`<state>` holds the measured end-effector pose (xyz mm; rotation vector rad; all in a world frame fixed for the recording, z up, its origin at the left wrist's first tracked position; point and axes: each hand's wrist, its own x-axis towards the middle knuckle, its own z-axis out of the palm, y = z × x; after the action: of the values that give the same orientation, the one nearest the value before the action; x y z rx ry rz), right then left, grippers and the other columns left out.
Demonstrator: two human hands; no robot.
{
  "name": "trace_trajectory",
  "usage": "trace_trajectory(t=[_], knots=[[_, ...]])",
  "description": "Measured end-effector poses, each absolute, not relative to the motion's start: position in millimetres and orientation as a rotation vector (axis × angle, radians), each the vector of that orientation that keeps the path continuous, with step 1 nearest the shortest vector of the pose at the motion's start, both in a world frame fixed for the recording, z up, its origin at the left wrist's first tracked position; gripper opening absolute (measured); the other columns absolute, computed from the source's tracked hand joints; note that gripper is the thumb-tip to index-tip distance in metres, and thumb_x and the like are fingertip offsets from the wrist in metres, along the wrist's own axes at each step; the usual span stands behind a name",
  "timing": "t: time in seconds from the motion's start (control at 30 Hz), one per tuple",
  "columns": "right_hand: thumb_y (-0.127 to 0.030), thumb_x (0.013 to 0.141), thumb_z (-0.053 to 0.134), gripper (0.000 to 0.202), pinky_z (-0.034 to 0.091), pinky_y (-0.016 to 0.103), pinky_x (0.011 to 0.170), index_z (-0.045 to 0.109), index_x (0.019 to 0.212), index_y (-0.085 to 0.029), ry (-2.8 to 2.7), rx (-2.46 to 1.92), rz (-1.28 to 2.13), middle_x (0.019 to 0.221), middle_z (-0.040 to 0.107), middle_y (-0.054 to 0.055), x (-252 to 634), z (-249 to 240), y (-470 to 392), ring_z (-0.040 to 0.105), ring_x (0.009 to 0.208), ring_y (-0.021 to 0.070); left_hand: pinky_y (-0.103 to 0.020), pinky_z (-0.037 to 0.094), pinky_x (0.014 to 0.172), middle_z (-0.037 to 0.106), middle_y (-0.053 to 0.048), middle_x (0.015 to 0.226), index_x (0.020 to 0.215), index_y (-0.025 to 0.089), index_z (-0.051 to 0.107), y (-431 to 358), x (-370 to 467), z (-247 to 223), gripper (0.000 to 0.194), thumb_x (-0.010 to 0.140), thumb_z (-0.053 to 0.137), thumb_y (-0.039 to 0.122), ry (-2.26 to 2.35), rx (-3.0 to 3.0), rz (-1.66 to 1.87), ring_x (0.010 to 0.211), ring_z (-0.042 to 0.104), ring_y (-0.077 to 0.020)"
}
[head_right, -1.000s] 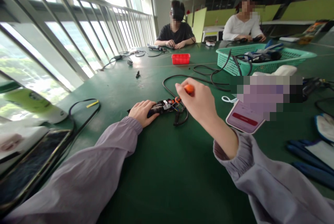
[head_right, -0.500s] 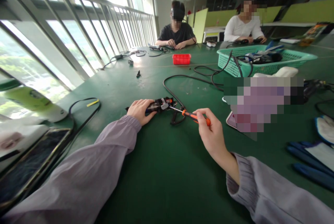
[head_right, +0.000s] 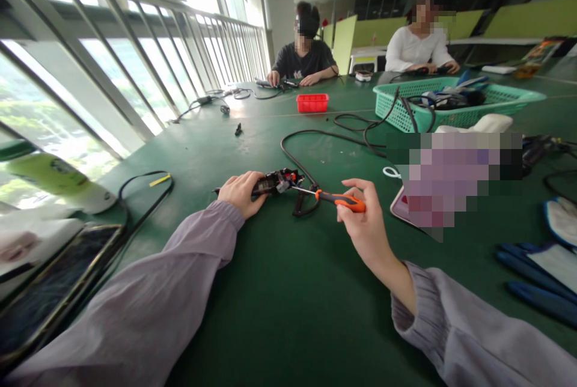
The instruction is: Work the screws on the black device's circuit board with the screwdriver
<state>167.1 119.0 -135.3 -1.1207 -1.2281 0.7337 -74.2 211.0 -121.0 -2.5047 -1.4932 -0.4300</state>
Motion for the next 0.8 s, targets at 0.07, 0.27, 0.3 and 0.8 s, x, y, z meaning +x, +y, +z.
trace_trajectory(t=[0.07,0.27,0.3,0.8], knots=[[-0.027,0.076,0.055,0.025,0.036,0.022,0.043,0.047,0.100,-0.024,-1.229,-1.116,0.762,0.062,0.051,-0.006,167.1,-135.7,119.3,0.049,0.047,0.0098,-0.035,0.041,0.081,0.061,-0.005,0.104,0.109,0.020,0.048,210.7,-73.7,-120.6,0.033,0.078,0.049,0.031,-1.511,-2.511,-0.428,0.095,0.058,-0.0223],[-0.033,0.081,0.051,0.017,0.033,0.021,0.040,0.051,0.095,-0.022,-1.230,-1.206,0.760,0.050,0.043,-0.008,166.6,-135.2,118.6,0.044,0.039,0.0085,-0.035,0.042,0.080,0.059,-0.007,0.106,0.115,0.019,0.048,209.8,-71.9,-119.9,0.038,0.079,0.047,0.032,-1.493,-2.492,-0.363,0.098,0.056,-0.0232],[-0.029,0.077,0.057,0.023,0.036,0.022,0.043,0.049,0.097,-0.023,-1.215,-1.173,0.735,0.058,0.048,-0.007,166.5,-135.5,119.0,0.049,0.045,0.0090,-0.035,0.042,0.080,0.059,-0.007,0.105,0.115,0.019,0.048,209.6,-71.8,-119.8,0.038,0.079,0.047,0.032,-1.488,-2.488,-0.360,0.098,0.056,-0.0233],[-0.034,0.083,0.047,0.016,0.030,0.022,0.039,0.051,0.094,-0.023,-1.224,-1.131,0.837,0.047,0.043,-0.008,167.7,-138.0,120.7,0.042,0.038,0.0098,-0.035,0.042,0.081,0.061,-0.008,0.106,0.118,0.019,0.047,213.9,-75.0,-121.5,0.039,0.084,0.045,0.038,-1.482,-2.517,-0.321,0.101,0.056,-0.0240]])
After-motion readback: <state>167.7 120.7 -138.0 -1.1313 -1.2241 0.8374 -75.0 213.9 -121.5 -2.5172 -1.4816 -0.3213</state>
